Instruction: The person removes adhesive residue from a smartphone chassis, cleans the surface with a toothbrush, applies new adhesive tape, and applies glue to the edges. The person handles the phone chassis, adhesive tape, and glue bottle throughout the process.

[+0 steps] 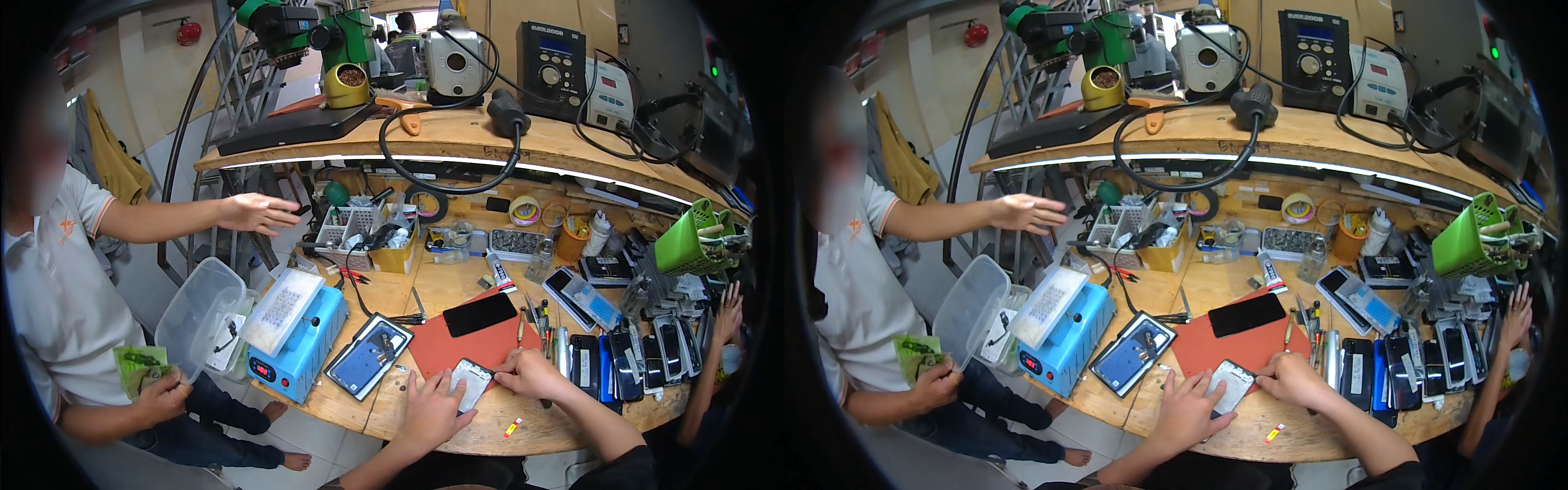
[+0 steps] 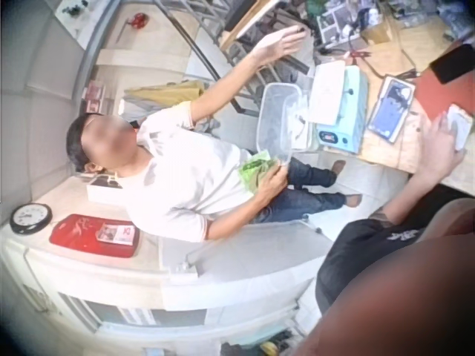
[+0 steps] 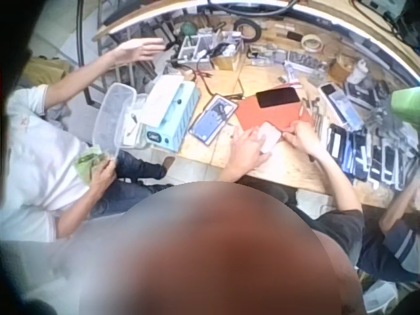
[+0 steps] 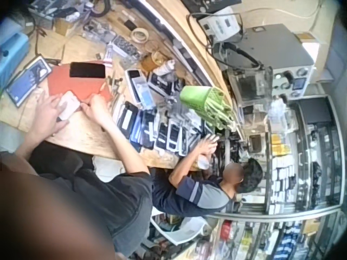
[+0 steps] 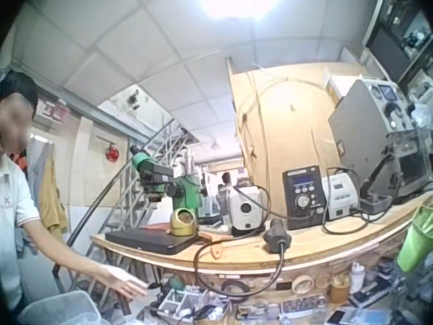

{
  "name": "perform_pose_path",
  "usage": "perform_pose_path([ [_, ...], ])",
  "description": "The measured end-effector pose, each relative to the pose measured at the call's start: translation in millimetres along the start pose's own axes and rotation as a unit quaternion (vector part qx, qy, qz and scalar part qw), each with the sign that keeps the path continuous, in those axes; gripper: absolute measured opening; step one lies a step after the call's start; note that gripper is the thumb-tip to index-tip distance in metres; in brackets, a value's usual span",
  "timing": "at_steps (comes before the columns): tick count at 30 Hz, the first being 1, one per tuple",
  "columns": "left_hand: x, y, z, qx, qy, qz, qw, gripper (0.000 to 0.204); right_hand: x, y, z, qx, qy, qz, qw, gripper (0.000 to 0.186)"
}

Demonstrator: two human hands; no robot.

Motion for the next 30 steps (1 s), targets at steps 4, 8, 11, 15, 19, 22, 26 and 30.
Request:
perform_pose_path([
  [4,-4,-1,-1,0.013,-0.016,-0.028,0.999,0.068,1,-1,0,0.015,0.004,0.012,1.000,0.023],
  [8,-1,-1,-3,0.016,0.006,-0.021,1.000,0.067,1,-1,-6,-0.017,0.003,0.027,0.999,0.023],
  [11,0,-1,-1,0.006,-0.009,-0.018,1.000,0.068,2,2,-8,-0.064,-0.012,0.043,0.997,0.023],
  [15,-3,0,1,0.006,-0.066,-0.026,0.997,0.069,5,-4,-7,-0.032,-0.012,0.029,0.999,0.024],
  [19,-2,3,-1,0.027,-0.088,-0.051,0.994,0.071,1,8,-7,-0.075,-0.012,0.067,0.995,0.018],
  [22,-2,3,1,0.040,-0.100,-0.078,0.991,0.072,0,11,-3,-0.092,-0.015,0.114,0.989,0.017],
  [26,-1,3,-1,0.049,-0.077,-0.073,0.993,0.071,4,0,-4,-0.057,-0.022,0.088,0.994,0.018],
  [30,-1,2,-3,0.034,-0.052,-0.076,0.995,0.067,6,-14,-6,-0.041,0.015,0.071,0.996,0.024],
])
Point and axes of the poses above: each hand's wrist, its own z-axis towards the middle knuckle, its own x-axis out of the back of the hand, y = z × x, the point moved 7 cm from there along z, towards the middle knuckle, and after that the axes turned 3 degrees about z, right-handed, at the moved point
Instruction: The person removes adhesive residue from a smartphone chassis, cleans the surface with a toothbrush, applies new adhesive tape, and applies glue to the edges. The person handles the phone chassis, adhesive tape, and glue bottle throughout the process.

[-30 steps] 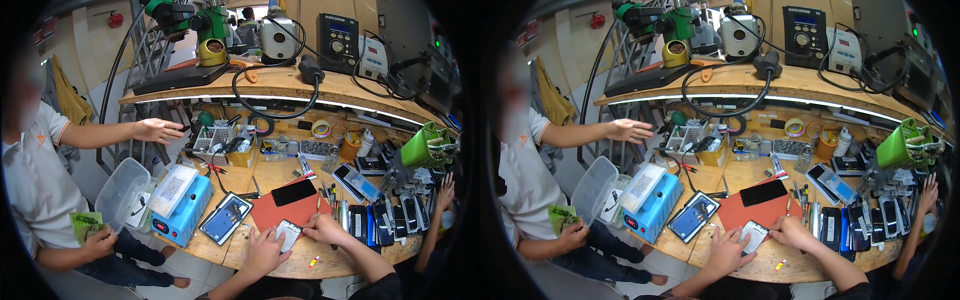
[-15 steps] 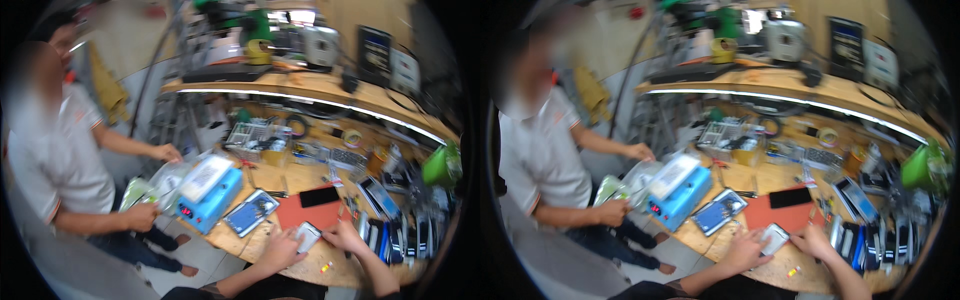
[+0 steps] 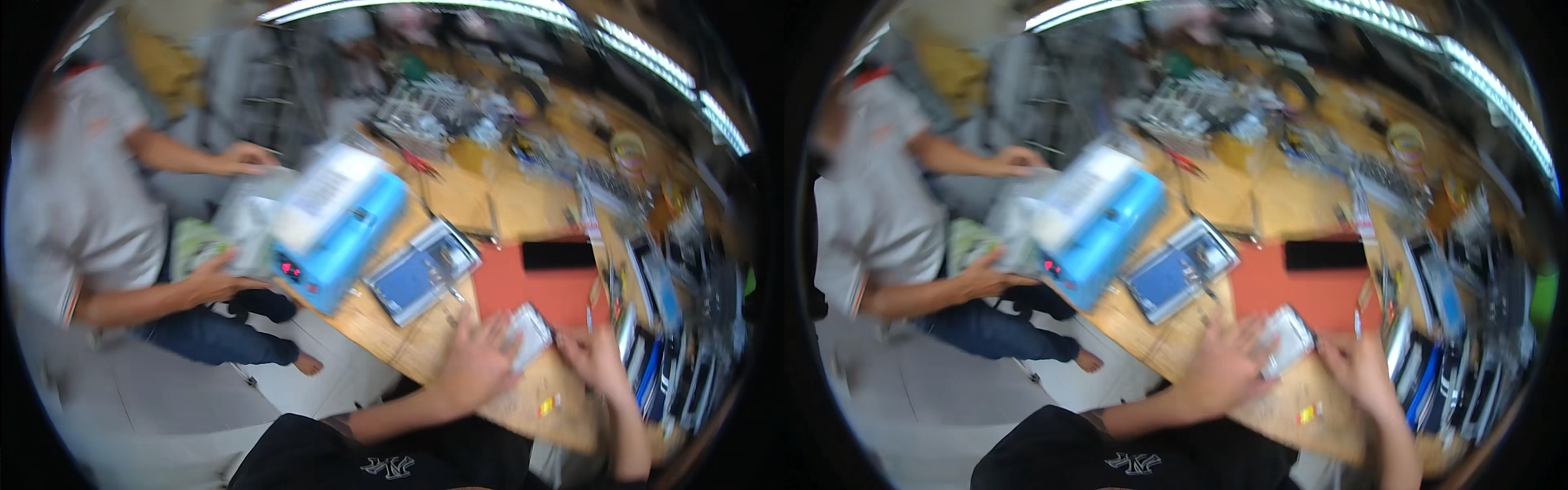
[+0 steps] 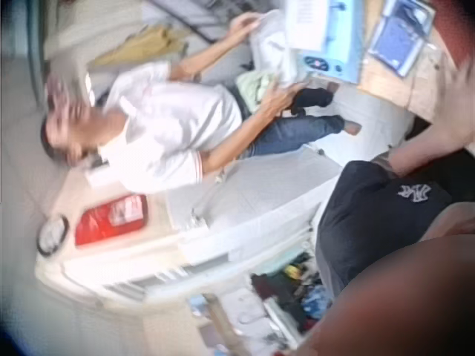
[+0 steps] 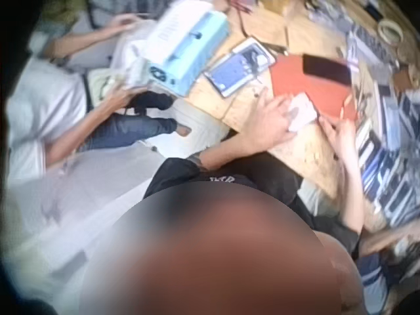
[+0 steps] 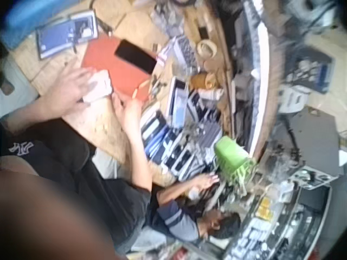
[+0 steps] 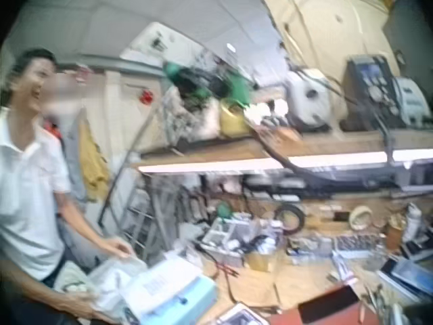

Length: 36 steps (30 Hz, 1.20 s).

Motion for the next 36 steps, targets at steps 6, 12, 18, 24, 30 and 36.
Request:
perform_pose_path([
  [6,14,-4,1,-0.016,0.034,-0.007,0.999,0.067,-2,0,-2,0.028,0.050,0.008,0.998,0.024],
  [12,17,-1,11,-0.031,0.007,0.014,0.999,0.063,-3,5,3,0.015,-0.008,0.003,1.000,0.024],
  [18,17,-1,10,-0.012,-0.018,0.034,0.999,0.066,-3,8,0,0.006,-0.009,0.035,0.999,0.029],
  [24,16,-1,11,-0.031,-0.019,0.048,0.998,0.068,-8,11,-16,-0.058,0.041,0.063,0.995,0.030],
  [30,15,-3,10,-0.050,-0.018,0.035,0.998,0.067,-13,3,-15,-0.076,0.044,0.018,0.996,0.029],
  [36,13,-3,11,-0.069,-0.005,0.023,0.997,0.065,-12,-9,-6,-0.034,0.056,-0.036,0.997,0.028],
])
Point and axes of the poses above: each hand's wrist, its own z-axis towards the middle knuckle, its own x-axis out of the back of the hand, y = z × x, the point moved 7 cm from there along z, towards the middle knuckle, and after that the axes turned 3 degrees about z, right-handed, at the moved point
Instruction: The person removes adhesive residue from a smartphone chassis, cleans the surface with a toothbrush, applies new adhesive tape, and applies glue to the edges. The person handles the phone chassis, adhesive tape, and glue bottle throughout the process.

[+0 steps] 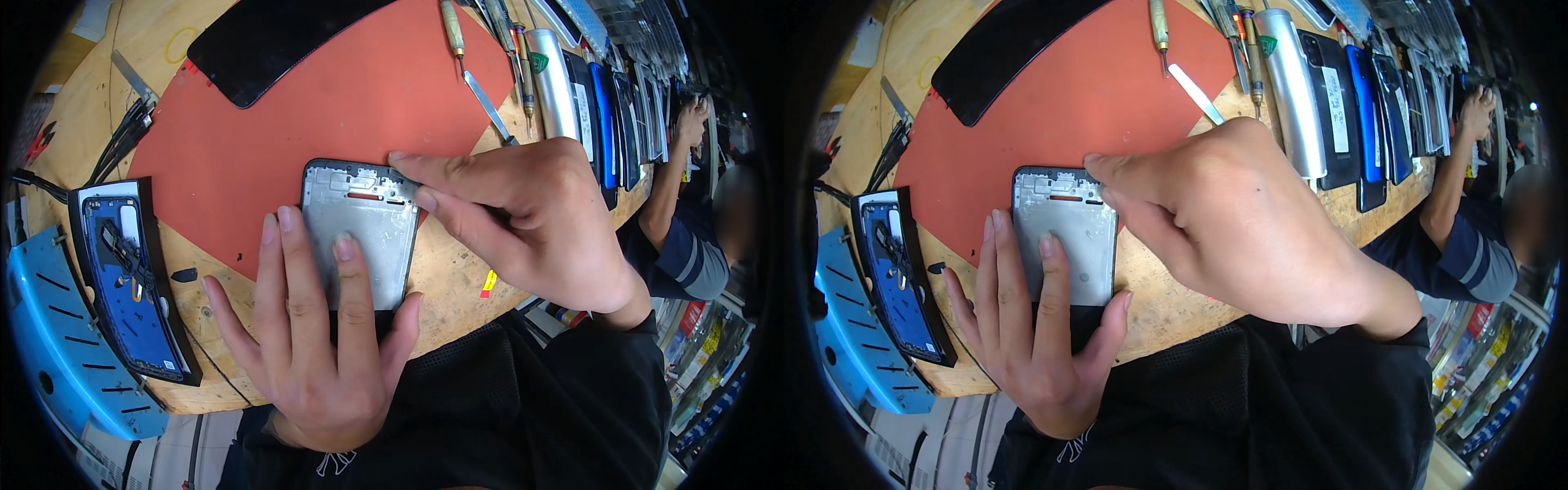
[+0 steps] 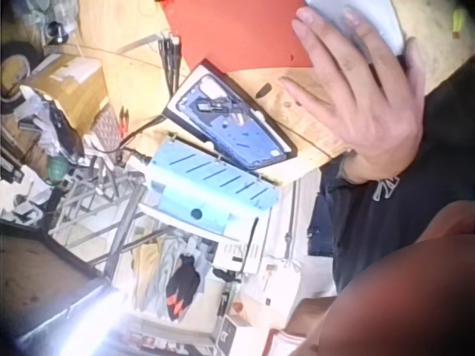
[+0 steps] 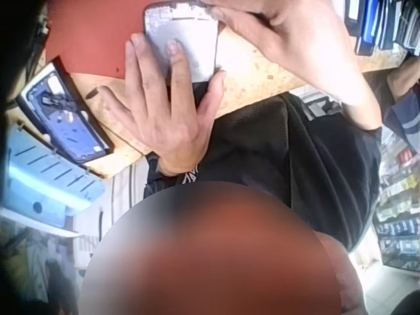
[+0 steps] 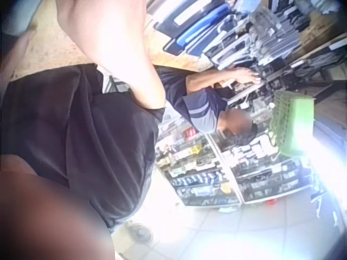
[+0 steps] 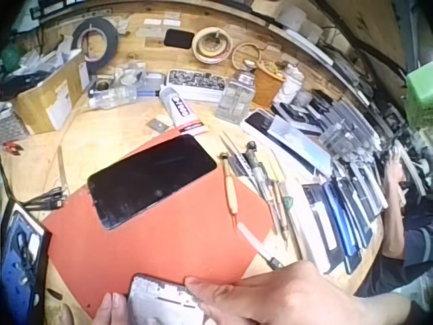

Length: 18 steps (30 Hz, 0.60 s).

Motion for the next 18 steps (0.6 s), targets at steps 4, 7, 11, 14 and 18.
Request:
perform_pose_path([
  [4,0,-1,0,0.000,0.001,0.001,1.000,0.063,-1,2,0,-0.045,-0.018,0.004,0.999,0.028],
  [7,-1,-1,0,-0.001,0.004,0.002,1.000,0.063,0,-4,3,0.001,-0.002,0.007,1.000,0.027],
  [11,-1,-1,0,-0.004,0.004,0.001,1.000,0.061,-2,-3,5,0.000,0.003,0.010,1.000,0.026],
  [14,-2,0,0,-0.001,0.000,0.004,1.000,0.061,-1,-6,5,0.006,0.008,-0.008,1.000,0.025],
  [18,-1,1,1,-0.007,0.009,0.001,1.000,0.061,-4,-10,8,0.028,-0.002,-0.036,0.999,0.026],
])
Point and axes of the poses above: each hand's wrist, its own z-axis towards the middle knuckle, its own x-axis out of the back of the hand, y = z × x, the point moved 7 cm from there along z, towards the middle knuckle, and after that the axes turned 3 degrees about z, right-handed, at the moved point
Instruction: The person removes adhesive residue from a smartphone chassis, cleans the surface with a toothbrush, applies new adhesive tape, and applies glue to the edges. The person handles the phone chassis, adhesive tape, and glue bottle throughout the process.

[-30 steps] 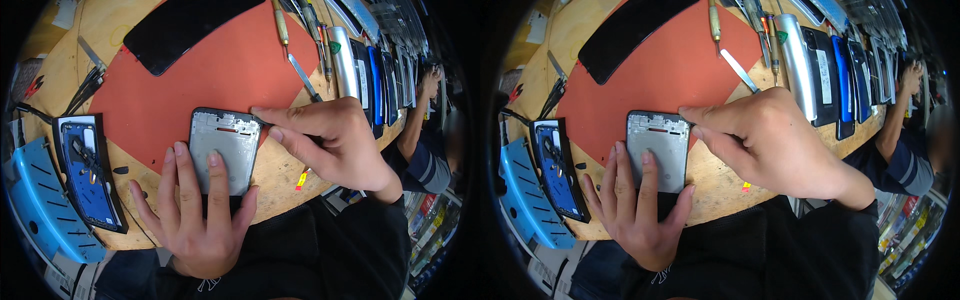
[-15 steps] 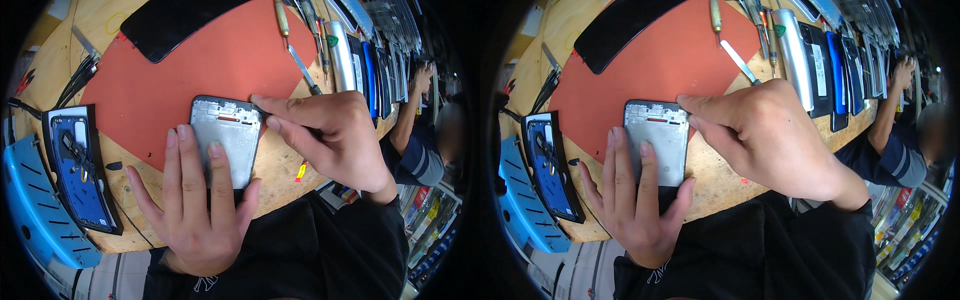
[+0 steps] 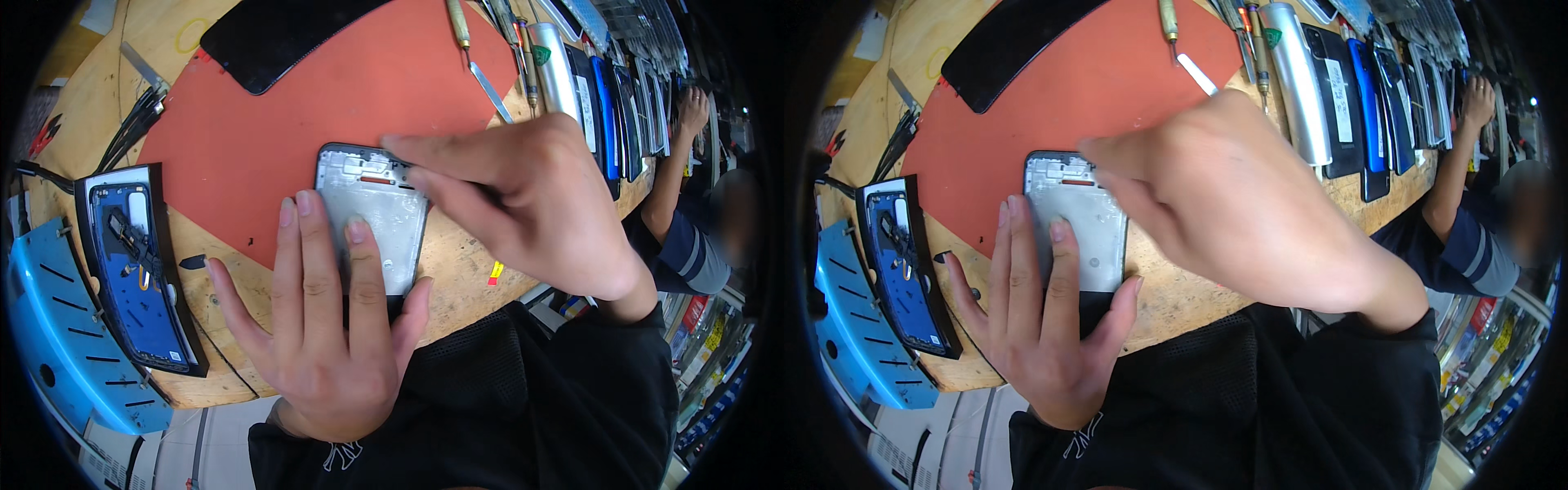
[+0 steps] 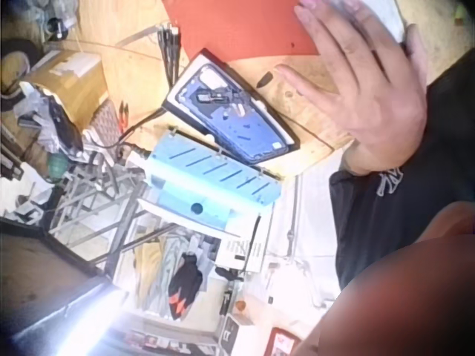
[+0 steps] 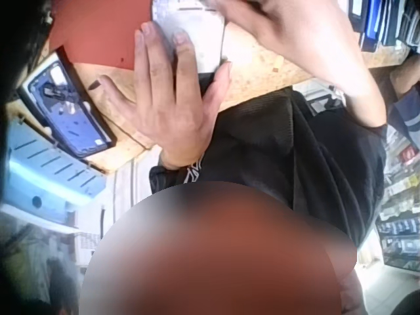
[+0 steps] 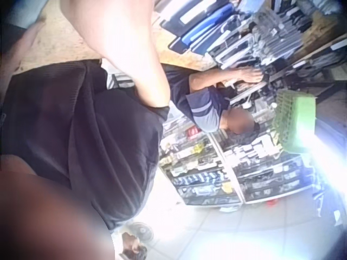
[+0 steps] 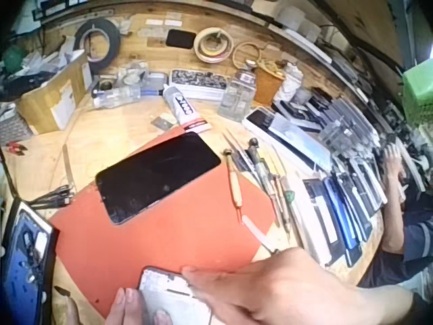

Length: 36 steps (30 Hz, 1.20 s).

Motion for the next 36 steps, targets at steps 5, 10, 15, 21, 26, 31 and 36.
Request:
perform_pose_path([
  [5,-2,-1,-3,0.009,0.002,0.008,1.000,0.062,-3,-1,2,-0.016,0.003,0.017,1.000,0.025],
  [10,0,-1,-3,0.006,0.025,0.007,1.000,0.061,-2,-7,9,0.026,0.015,0.004,1.000,0.024],
  [15,0,0,-2,0.016,0.004,-0.005,1.000,0.060,-8,-7,11,-0.008,-0.046,-0.011,0.999,0.023],
  [21,-1,-2,-5,0.026,0.002,-0.020,0.999,0.059,-7,-6,10,-0.030,-0.003,0.000,1.000,0.023],
  [26,-1,-1,-3,0.019,0.005,-0.011,1.000,0.059,-5,-7,10,-0.017,-0.005,-0.012,1.000,0.023],
  [31,0,-2,-4,0.030,0.019,-0.018,0.999,0.060,-9,-8,10,-0.032,-0.021,-0.023,0.999,0.021],
  [36,0,-1,-4,0.023,0.019,-0.018,0.999,0.059,-10,-6,13,-0.054,-0.009,-0.015,0.998,0.020],
])
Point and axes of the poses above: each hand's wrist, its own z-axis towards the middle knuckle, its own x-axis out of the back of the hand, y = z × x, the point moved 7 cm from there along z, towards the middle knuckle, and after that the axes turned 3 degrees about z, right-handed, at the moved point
